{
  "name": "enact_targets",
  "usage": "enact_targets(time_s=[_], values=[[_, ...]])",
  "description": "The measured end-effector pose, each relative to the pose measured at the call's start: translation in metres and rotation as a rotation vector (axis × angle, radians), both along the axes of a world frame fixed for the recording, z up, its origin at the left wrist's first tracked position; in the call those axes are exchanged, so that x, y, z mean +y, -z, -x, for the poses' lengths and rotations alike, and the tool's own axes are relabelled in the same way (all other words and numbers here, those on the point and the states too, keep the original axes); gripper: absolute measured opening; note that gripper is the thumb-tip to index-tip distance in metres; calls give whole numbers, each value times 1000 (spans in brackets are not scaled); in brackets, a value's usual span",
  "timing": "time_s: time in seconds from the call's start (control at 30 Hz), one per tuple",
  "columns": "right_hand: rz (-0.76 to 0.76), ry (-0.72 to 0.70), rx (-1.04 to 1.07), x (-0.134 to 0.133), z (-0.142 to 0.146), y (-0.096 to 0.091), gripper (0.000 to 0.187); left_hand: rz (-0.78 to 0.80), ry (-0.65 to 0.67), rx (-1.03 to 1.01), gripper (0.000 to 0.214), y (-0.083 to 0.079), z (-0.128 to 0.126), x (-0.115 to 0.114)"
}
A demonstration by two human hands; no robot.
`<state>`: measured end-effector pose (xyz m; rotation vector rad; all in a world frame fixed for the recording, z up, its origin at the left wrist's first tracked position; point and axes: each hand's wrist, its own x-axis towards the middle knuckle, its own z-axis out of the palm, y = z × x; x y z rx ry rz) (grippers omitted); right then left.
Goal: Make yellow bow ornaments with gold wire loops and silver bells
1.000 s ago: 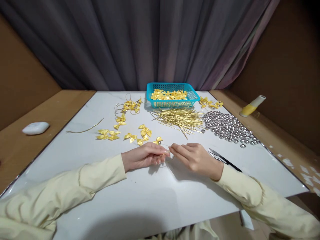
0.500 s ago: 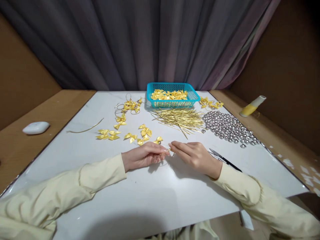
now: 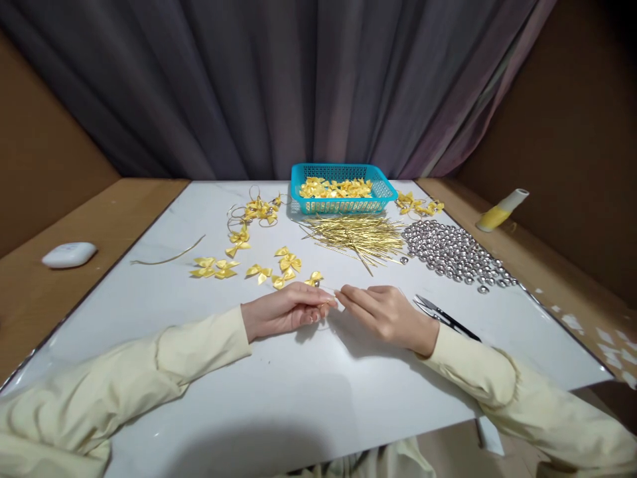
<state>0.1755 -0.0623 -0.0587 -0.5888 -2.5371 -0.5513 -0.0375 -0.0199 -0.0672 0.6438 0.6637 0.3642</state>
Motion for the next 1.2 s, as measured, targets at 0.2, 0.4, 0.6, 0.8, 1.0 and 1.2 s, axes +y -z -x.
enact_targets(time_s=[0.2,0.4,0.6,0.8,1.0,1.2], values=[[96,19,-1,1,-1,1,30,-14,43,-11,12,-3,-2,0],[120,24,-12,0,-1,-1,29,-41,68,7,12,-5,-3,0],[140,21,-9,0,0,0,28,-89,118,42,14,-8,-4,-1],[218,31,62,2,0,5,26,-124,145,65,13,-7,-4,-1],[312,36,186,4,1,11,23,-126,148,69,12,-7,-3,0],[235,56,214,1,4,9,19,-108,109,69,12,-7,-3,-1]])
